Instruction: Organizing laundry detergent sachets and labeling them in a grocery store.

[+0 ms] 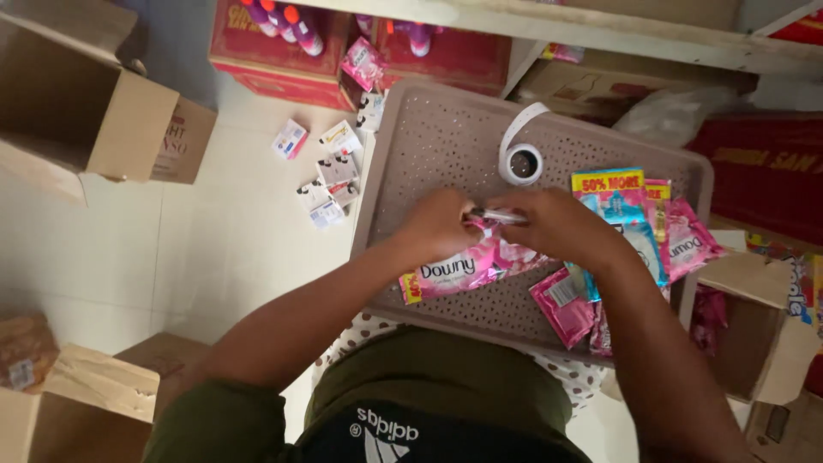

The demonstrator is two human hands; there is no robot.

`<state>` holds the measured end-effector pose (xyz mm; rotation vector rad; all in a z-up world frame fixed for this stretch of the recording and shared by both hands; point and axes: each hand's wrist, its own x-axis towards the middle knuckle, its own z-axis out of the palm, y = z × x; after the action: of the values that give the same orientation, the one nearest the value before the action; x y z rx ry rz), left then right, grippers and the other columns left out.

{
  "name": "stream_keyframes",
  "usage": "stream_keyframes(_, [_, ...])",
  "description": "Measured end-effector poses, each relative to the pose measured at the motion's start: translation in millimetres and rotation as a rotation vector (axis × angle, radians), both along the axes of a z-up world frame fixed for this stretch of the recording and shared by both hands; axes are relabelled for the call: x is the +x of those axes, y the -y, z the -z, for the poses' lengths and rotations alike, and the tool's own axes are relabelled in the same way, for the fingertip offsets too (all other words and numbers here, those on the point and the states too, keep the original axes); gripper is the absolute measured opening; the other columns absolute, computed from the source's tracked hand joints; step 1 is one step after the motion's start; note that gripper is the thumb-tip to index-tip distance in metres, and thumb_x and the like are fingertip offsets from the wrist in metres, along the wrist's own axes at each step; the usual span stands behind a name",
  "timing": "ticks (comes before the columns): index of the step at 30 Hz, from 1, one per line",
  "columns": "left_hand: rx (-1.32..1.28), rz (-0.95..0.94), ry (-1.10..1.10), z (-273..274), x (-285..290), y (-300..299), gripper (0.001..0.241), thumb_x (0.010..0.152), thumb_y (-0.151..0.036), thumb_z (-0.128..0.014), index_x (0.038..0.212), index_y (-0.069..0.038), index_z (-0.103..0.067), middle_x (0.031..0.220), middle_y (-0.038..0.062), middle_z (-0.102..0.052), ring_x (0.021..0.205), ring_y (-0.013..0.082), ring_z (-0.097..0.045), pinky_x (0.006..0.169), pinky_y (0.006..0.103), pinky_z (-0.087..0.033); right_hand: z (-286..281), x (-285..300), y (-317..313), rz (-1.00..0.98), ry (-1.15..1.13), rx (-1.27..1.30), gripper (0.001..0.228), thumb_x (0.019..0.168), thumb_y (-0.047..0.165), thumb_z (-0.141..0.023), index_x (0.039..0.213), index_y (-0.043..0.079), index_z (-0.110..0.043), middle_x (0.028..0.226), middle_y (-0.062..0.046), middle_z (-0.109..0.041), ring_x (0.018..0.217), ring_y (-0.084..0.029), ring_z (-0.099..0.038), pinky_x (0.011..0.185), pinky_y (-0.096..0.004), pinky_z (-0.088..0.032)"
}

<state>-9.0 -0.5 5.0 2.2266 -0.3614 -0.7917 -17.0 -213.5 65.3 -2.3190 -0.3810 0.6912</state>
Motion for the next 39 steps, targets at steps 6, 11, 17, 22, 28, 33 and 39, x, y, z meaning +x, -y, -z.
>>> stream_keyframes(6, [0.036,-0.002,0.064,-22,-11,3,0.027,0.072,-0.035,-0.078,0.091,-0.016,-0.079,0.079,0.016,-0.073,0.076,0.0378,-0.072,0.073,0.0499,-0.056,2,14,-4,-0.122,-0.103,-0.098,0.027,0.079,0.024,-0.075,0.104,0.016,-0.078,0.086,-0.013,-0.076,0.075,-0.028,-0.074,0.07,-0.041,-0.056])
stream_keyframes(11, [-0.009,0.004,0.214,-6,-20,2,0.028,0.074,-0.037,-0.078,0.092,-0.015,-0.079,0.081,0.014,-0.073,0.077,0.0373,-0.071,0.073,0.0507,-0.055,15,7,-3,-0.127,-0.067,-0.172,0.021,0.081,0.028,-0.073,0.097,0.016,-0.079,0.082,-0.015,-0.074,0.074,-0.031,-0.073,0.07,-0.044,-0.056])
stream_keyframes(17, [-0.051,0.003,0.215,-15,-30,2,0.025,0.077,-0.034,-0.075,0.094,-0.016,-0.077,0.082,0.013,-0.074,0.076,0.0363,-0.071,0.073,0.0503,-0.056,-4,-15,-6,-0.111,0.081,-0.22,0.026,0.079,0.031,-0.076,0.102,0.017,-0.077,0.09,-0.014,-0.075,0.085,-0.036,-0.071,0.075,-0.047,-0.055])
stream_keyframes(22, [-0.122,0.104,0.177,-53,-36,4,0.021,0.08,-0.031,-0.073,0.094,-0.016,-0.077,0.084,0.012,-0.074,0.077,0.0357,-0.072,0.072,0.051,-0.056,-47,-20,11,-0.074,-0.038,-0.2,0.04,0.076,0.032,-0.076,0.114,0.023,-0.074,0.099,-0.009,-0.077,0.089,-0.033,-0.074,0.077,-0.045,-0.057])
stream_keyframes(28, [-0.191,0.236,0.34,-103,-32,1,0.017,0.085,-0.025,-0.067,0.095,-0.013,-0.072,0.082,0.016,-0.072,0.079,0.0392,-0.07,0.07,0.0548,-0.053,-90,-24,44,-0.015,-0.151,-0.38,0.037,0.083,0.044,-0.076,0.117,0.029,-0.076,0.098,-0.005,-0.08,0.089,-0.027,-0.077,0.081,-0.041,-0.059])
stream_keyframes(33, [-0.212,0.336,0.494,-147,1,2,0.012,0.087,-0.023,-0.066,0.092,-0.012,-0.069,0.082,0.014,-0.072,0.081,0.0388,-0.069,0.069,0.0563,-0.052,-107,-28,84,0.065,0.111,-0.484,0.029,0.085,0.039,-0.073,0.113,0.029,-0.077,0.096,-0.011,-0.077,0.086,-0.034,-0.074,0.077,-0.046,-0.058])
stream_keyframes(39, [-0.296,0.266,0.778,-144,93,11,0.019,0.089,-0.027,-0.072,0.107,-0.02,-0.075,0.09,0.012,-0.074,0.082,0.0361,-0.071,0.074,0.0509,-0.055,-136,17,79,0.248,0.48,-0.583,0.032,0.09,0.039,-0.07,0.118,0.026,-0.077,0.09,-0.016,-0.074,0.082,-0.043,-0.07,0.073,-0.053,-0.056])
